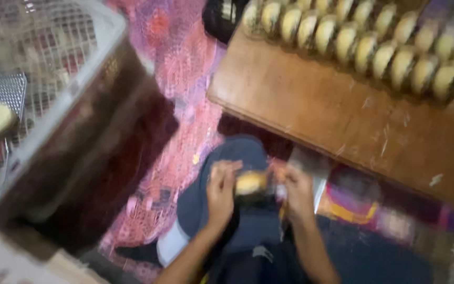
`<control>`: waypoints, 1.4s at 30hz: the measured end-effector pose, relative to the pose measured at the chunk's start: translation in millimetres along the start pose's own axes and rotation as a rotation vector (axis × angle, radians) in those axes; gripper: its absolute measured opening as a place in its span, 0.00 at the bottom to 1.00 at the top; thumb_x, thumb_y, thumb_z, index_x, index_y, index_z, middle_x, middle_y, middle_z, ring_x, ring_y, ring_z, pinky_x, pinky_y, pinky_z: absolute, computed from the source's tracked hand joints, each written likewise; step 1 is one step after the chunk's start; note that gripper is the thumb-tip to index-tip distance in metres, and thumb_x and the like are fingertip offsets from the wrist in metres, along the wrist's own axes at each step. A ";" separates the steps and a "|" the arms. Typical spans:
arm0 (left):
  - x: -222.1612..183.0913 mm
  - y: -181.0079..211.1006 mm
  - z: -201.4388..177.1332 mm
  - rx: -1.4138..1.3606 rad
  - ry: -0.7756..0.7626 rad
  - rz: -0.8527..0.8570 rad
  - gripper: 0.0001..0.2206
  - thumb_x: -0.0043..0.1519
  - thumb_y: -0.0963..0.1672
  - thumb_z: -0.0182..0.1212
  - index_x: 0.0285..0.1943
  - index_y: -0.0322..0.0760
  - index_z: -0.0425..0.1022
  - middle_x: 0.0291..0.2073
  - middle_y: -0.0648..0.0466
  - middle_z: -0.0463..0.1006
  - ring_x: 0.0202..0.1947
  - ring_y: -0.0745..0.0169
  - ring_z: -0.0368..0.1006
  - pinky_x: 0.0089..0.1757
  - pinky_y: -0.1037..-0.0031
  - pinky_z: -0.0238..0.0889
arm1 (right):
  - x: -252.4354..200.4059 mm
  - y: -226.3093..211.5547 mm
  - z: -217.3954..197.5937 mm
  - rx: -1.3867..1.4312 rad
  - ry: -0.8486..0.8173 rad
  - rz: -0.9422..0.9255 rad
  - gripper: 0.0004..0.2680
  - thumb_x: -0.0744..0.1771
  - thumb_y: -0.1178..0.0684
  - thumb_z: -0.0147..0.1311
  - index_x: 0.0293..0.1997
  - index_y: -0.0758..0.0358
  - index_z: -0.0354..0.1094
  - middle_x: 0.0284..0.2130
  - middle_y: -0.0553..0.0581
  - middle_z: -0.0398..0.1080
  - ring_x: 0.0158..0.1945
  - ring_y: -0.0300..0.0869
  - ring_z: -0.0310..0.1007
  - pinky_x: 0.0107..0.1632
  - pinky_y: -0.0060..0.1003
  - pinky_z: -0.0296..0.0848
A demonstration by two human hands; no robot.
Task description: The person sits on the floor and repeatedly picks up donuts from a wooden board, places each into a clear plastic bag, and sets the bagged donut into a white crate. The process continues with multiple donuts throughout the clip.
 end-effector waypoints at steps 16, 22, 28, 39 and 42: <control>-44.4 -138.6 -48.2 -0.014 -0.059 -0.307 0.11 0.63 0.42 0.70 0.49 0.27 0.77 0.27 0.55 0.80 0.26 0.76 0.74 0.27 0.82 0.61 | -0.3 106.5 -18.8 -0.124 0.137 0.009 0.06 0.66 0.58 0.62 0.29 0.69 0.75 0.25 0.51 0.74 0.30 0.34 0.69 0.38 0.28 0.68; -56.8 -159.1 -36.7 -0.026 -0.312 -0.587 0.16 0.62 0.45 0.66 0.53 0.28 0.80 0.28 0.55 0.84 0.16 0.75 0.66 0.20 0.84 0.56 | -14.4 106.7 -32.2 0.036 0.103 -0.118 0.11 0.67 0.57 0.60 0.53 0.68 0.67 0.45 0.56 0.75 0.48 0.36 0.76 0.51 0.29 0.74; -84.4 -152.4 36.6 -0.088 -0.550 -0.645 0.19 0.65 0.45 0.64 0.61 0.28 0.74 0.36 0.51 0.85 0.21 0.72 0.71 0.23 0.81 0.63 | -36.4 114.5 -63.2 0.332 -0.150 0.274 0.16 0.68 0.55 0.47 0.65 0.61 0.62 0.56 0.56 0.71 0.55 0.44 0.74 0.54 0.40 0.74; -94.0 -119.3 96.7 -0.127 -0.789 -0.789 0.25 0.65 0.50 0.61 0.68 0.35 0.70 0.52 0.57 0.78 0.43 0.70 0.76 0.33 0.74 0.75 | 45.4 79.9 -319.9 0.176 0.553 0.098 0.18 0.68 0.57 0.55 0.67 0.58 0.61 0.55 0.57 0.70 0.50 0.48 0.75 0.45 0.46 0.79; -72.8 -131.0 109.2 -0.131 -0.781 -0.650 0.21 0.67 0.48 0.59 0.66 0.33 0.70 0.46 0.52 0.79 0.33 0.62 0.73 0.33 0.74 0.72 | 46.7 121.0 -341.0 0.235 0.587 0.016 0.22 0.66 0.57 0.61 0.68 0.60 0.57 0.59 0.59 0.67 0.57 0.52 0.72 0.53 0.52 0.78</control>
Point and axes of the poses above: each hand's wrist, its own x-axis towards the middle knuckle, its own z-axis out of the palm, y = z × x, the point moved 7 cm from there along x, towards the middle knuckle
